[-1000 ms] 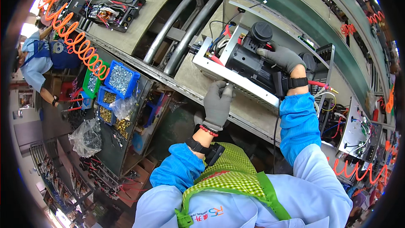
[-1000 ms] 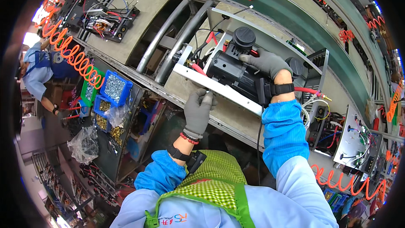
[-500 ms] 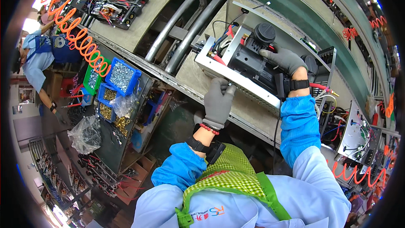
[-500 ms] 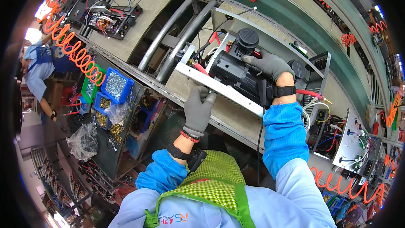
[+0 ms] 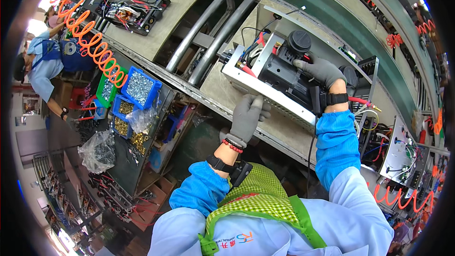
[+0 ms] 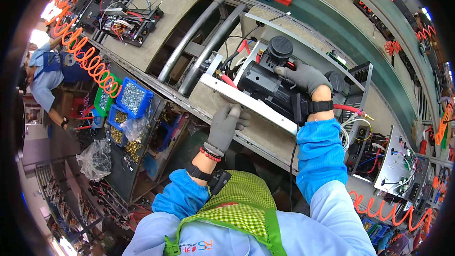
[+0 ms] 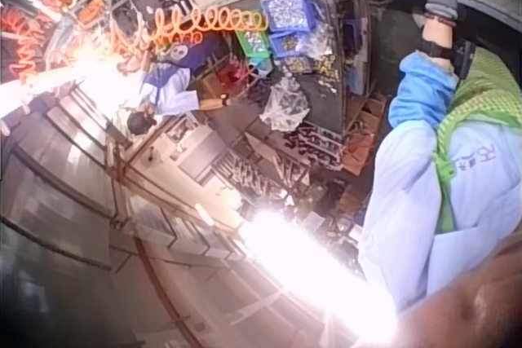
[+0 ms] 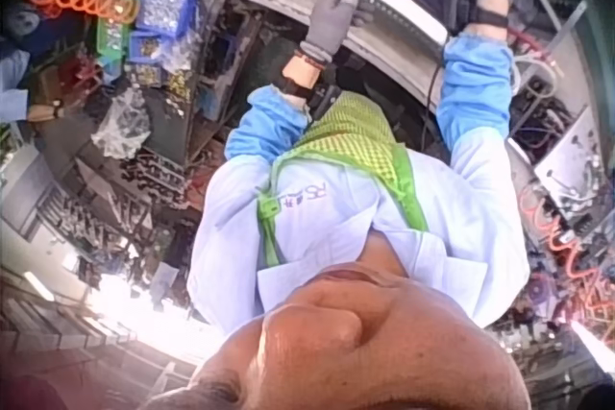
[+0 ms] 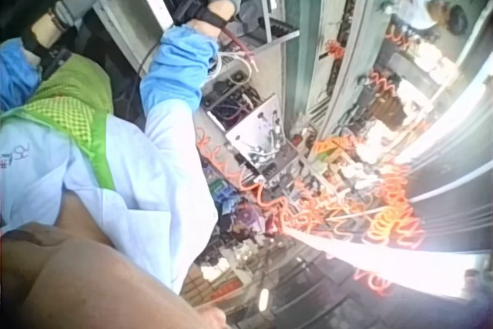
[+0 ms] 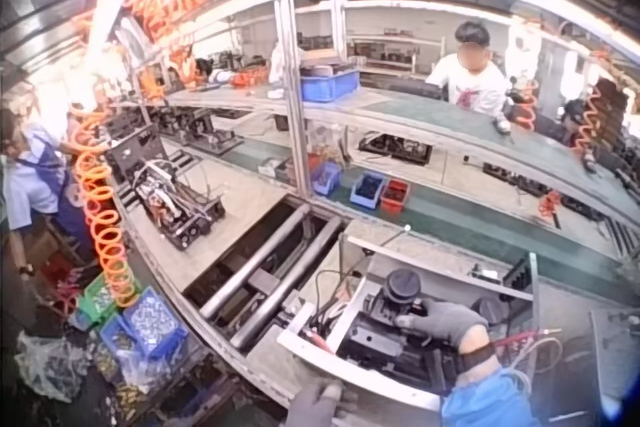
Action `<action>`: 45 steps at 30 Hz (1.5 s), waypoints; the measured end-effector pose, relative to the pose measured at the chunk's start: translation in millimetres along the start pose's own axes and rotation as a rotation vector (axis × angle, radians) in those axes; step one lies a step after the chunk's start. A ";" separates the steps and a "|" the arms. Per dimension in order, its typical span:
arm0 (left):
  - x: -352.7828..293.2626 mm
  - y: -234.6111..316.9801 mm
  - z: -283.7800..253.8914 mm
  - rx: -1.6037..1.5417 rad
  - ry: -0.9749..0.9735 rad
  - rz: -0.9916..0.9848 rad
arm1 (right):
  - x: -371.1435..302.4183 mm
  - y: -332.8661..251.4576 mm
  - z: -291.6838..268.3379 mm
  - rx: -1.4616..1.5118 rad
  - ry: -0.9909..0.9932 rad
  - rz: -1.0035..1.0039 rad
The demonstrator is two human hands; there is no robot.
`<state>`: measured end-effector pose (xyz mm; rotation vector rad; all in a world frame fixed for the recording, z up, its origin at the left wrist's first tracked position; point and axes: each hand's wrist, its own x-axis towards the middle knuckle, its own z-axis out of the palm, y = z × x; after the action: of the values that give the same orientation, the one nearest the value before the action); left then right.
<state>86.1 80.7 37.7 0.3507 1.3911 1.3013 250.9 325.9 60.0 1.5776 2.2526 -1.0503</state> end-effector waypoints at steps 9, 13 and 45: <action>7.4 -15.3 -1.3 0.483 0.213 0.314 | 0.8 3.9 -0.7 -0.022 0.026 -0.030; 30.3 -44.1 -20.3 0.402 0.267 0.322 | -0.5 -2.5 -1.1 -0.018 0.026 -0.041; 7.8 -11.1 -8.5 0.444 0.075 0.277 | -3.7 -3.8 -1.5 0.065 -0.024 0.000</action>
<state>81.6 79.0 22.4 0.8254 1.7404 1.2241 249.4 323.5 64.7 1.5813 2.2247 -1.1471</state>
